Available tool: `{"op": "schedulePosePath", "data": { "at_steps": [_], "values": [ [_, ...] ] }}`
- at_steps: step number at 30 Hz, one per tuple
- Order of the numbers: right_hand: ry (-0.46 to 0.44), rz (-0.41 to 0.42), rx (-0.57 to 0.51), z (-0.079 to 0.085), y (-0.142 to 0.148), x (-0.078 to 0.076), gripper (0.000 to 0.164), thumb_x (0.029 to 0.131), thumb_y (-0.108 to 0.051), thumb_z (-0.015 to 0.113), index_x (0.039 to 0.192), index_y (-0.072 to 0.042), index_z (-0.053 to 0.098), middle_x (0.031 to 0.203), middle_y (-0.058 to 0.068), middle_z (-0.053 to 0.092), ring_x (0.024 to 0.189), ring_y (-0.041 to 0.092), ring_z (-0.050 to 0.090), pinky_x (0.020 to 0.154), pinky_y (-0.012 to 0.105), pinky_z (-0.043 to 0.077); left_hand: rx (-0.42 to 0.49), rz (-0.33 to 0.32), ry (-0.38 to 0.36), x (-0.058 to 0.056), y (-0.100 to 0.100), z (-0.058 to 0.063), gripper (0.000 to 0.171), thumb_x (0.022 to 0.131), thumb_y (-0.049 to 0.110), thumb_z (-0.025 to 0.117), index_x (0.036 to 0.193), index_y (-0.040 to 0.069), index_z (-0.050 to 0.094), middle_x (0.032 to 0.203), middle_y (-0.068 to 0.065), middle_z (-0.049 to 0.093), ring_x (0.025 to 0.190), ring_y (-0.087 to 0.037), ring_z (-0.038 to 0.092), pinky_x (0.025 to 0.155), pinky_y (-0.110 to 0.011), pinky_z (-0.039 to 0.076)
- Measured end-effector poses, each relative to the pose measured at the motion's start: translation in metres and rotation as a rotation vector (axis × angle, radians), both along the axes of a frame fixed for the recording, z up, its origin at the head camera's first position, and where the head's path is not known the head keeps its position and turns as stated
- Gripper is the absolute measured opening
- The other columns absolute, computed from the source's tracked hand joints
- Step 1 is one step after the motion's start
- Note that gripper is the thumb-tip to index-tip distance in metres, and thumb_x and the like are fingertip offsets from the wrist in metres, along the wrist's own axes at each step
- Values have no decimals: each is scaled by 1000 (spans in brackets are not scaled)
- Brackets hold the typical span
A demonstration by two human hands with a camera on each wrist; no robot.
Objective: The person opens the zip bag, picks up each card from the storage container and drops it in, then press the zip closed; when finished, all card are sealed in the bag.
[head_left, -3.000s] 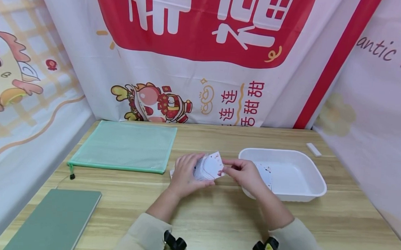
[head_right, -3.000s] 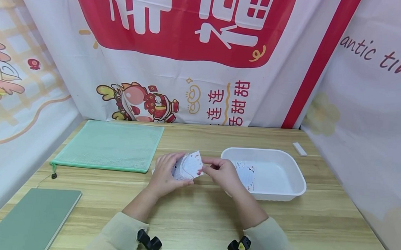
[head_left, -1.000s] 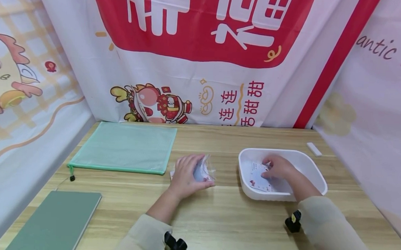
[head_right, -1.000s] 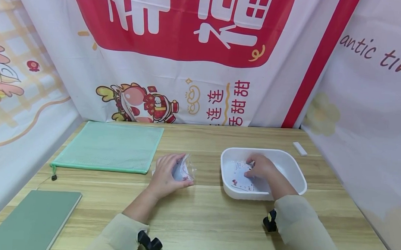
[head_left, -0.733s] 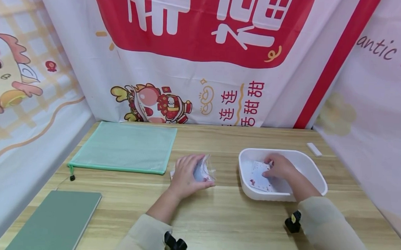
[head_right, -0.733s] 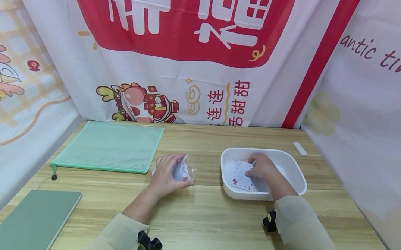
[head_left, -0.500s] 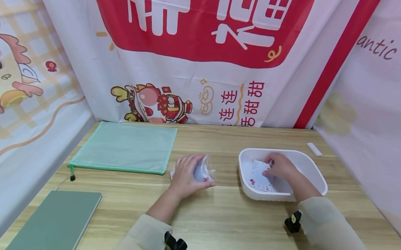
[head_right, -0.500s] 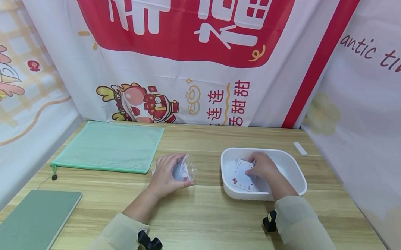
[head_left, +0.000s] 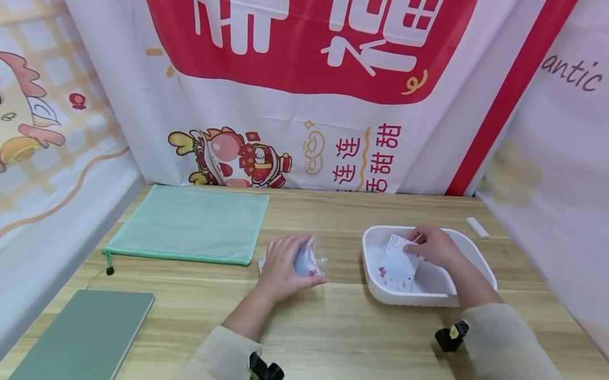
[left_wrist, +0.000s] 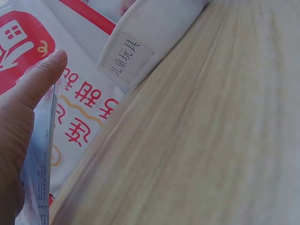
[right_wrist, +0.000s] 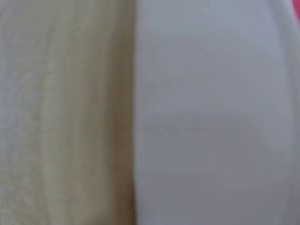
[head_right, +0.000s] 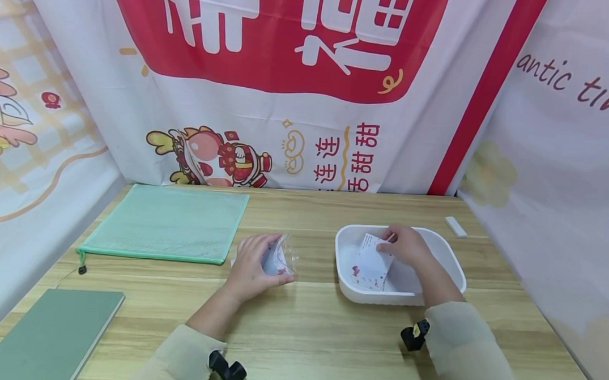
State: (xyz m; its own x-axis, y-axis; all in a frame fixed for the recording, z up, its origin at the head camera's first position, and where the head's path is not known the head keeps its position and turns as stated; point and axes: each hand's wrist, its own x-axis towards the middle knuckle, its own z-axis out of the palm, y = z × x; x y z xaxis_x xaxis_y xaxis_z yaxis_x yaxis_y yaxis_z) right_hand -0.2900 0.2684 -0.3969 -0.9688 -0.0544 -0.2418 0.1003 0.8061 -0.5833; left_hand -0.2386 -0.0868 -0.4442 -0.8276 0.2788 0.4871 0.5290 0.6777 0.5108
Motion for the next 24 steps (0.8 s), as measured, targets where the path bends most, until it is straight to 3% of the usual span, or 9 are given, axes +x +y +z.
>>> {"op": "schedulePosePath", "data": {
  "at_steps": [4, 10, 15, 19, 24],
  "values": [
    [15, 30, -65, 12, 1, 6, 35, 91, -30, 68, 116, -6, 61, 109, 16, 63, 91, 23, 60, 76, 32, 58, 2, 0, 0, 0, 0, 0, 90, 62, 52, 86, 136, 12, 53, 131, -7, 60, 122, -28, 51, 106, -50, 33],
    [59, 41, -122, 29, 1, 18, 33, 95, -27, 62, 118, -3, 59, 112, 20, 65, 94, 28, 63, 78, 38, 58, -2, 4, -2, 1, 0, 1, 90, 63, 52, 86, 136, 12, 53, 131, -7, 60, 122, -28, 50, 105, -50, 34],
    [101, -38, -162, 42, 0, 31, 39, 96, -34, 60, 123, -5, 56, 115, 20, 66, 101, 32, 63, 74, 30, 55, -1, 3, -6, 0, 0, 0, 90, 63, 52, 86, 136, 11, 53, 131, -7, 60, 122, -28, 50, 105, -50, 33],
    [134, -128, -225, 51, -5, 39, 47, 95, -43, 60, 127, -10, 57, 115, 15, 68, 98, 26, 63, 73, 26, 51, 1, 5, -7, 0, 0, 0, 90, 62, 50, 87, 136, 12, 53, 131, -7, 60, 122, -28, 51, 106, -50, 33],
    [176, -186, -330, 56, -20, 48, 50, 94, -43, 62, 132, -11, 58, 102, -1, 72, 90, 17, 63, 73, 24, 53, -1, 11, -1, 0, 0, 0, 89, 62, 51, 87, 136, 13, 53, 131, -7, 60, 122, -28, 51, 105, -50, 33]
  ]
}}
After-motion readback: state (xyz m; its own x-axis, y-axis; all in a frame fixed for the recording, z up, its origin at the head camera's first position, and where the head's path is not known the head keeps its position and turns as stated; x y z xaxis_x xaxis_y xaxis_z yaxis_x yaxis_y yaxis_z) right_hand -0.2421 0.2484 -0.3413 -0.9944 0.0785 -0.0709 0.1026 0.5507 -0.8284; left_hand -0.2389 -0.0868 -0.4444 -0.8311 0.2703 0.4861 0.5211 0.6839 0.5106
